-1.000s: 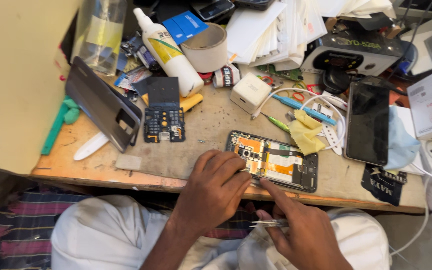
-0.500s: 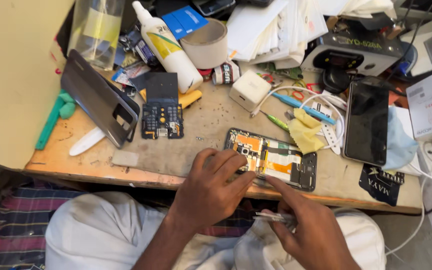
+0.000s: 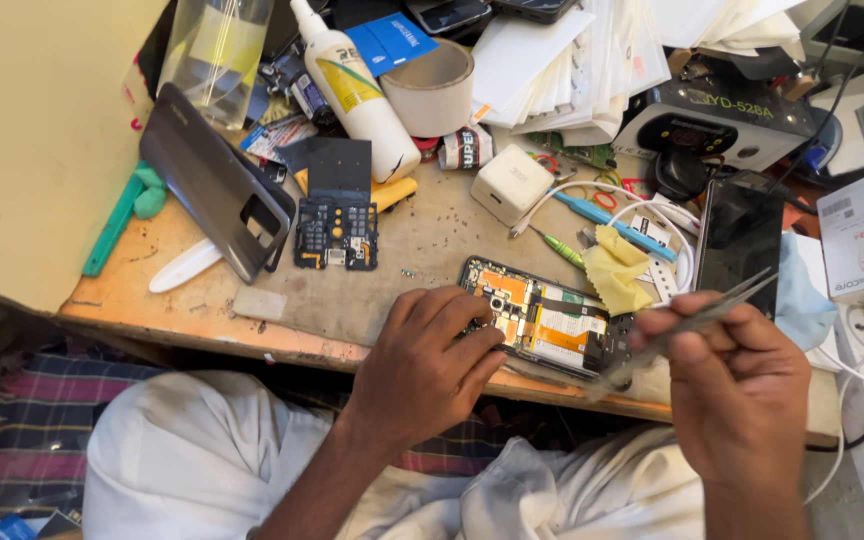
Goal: The person repairs a disassembled smartphone at a cluttered workbench. They handle the opened phone body, manipulate small internal components and screws with their fingers, use a pry tool and screwdriver on the internals, and work on the exposed board and battery area throughout the clip.
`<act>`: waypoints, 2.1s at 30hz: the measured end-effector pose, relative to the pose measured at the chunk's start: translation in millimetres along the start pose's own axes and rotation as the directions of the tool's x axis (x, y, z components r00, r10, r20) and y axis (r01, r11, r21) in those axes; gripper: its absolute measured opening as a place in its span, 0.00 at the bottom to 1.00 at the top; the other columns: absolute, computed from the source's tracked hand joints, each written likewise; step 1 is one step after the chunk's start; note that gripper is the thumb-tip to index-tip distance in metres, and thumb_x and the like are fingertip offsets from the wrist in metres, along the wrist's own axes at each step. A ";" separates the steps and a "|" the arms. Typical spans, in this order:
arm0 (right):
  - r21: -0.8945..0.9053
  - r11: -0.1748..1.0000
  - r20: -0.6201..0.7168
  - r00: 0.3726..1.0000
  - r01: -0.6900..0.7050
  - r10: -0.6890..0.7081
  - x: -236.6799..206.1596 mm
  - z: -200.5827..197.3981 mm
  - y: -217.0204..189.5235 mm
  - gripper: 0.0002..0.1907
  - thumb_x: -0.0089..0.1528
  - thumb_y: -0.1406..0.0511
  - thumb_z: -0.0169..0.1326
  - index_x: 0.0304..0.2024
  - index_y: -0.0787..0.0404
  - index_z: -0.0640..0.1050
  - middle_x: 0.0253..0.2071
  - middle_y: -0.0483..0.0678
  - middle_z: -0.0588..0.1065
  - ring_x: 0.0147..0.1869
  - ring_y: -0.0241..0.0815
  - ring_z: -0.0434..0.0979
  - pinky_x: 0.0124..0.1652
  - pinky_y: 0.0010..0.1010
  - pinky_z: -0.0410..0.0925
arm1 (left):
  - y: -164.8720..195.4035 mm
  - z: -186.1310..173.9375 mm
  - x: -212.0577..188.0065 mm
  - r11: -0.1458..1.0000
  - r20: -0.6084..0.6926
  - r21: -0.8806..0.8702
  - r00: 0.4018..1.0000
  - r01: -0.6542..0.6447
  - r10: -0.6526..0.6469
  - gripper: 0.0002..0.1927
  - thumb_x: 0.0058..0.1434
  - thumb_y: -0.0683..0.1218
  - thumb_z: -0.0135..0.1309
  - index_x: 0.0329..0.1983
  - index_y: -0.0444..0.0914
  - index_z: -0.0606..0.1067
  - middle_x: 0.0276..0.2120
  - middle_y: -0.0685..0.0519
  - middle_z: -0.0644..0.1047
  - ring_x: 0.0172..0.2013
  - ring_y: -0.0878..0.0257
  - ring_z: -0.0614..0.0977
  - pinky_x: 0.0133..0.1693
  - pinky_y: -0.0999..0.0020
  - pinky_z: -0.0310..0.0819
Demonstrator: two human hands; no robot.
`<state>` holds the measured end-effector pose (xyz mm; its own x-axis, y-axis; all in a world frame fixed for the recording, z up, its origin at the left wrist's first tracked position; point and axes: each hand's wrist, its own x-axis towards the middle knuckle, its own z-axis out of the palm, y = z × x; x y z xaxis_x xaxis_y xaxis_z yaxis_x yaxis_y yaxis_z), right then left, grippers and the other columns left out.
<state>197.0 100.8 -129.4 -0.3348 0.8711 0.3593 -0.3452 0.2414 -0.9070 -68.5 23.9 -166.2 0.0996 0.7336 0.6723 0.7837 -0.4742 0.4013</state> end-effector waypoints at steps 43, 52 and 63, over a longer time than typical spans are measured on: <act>-0.677 0.724 0.038 0.989 0.131 -0.143 -20.3 58.8 3.5 0.11 0.64 0.79 0.54 0.49 0.76 0.75 0.45 0.63 0.80 0.56 0.45 0.82 0.51 0.29 0.76 | 3.7 0.1 -7.3 1.000 -0.062 0.013 0.998 -0.020 0.021 0.07 0.62 0.46 0.64 0.41 0.41 0.80 0.39 0.56 0.74 0.47 0.58 0.78 0.49 0.60 0.72; -0.632 0.766 0.013 0.991 0.113 -0.135 -17.3 61.4 4.5 0.11 0.63 0.80 0.54 0.49 0.77 0.75 0.46 0.63 0.80 0.55 0.47 0.82 0.53 0.33 0.75 | 2.1 -0.4 -4.6 1.000 -0.069 0.007 0.997 -0.023 0.024 0.07 0.60 0.45 0.65 0.39 0.41 0.80 0.38 0.55 0.74 0.46 0.58 0.78 0.48 0.59 0.72; -0.620 0.768 0.052 0.985 0.159 -0.162 -17.1 60.5 6.0 0.11 0.63 0.80 0.54 0.48 0.78 0.74 0.46 0.64 0.80 0.56 0.48 0.83 0.52 0.33 0.76 | 0.1 1.9 -7.0 1.000 -0.075 -0.003 0.997 -0.022 0.022 0.07 0.60 0.45 0.65 0.38 0.40 0.80 0.39 0.55 0.75 0.47 0.57 0.78 0.48 0.59 0.73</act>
<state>147.6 61.5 -127.7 -0.3198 0.7968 0.5127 0.2253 0.5895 -0.7757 -68.0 19.7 -172.0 0.0708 0.6846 0.7255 0.7796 -0.4917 0.3880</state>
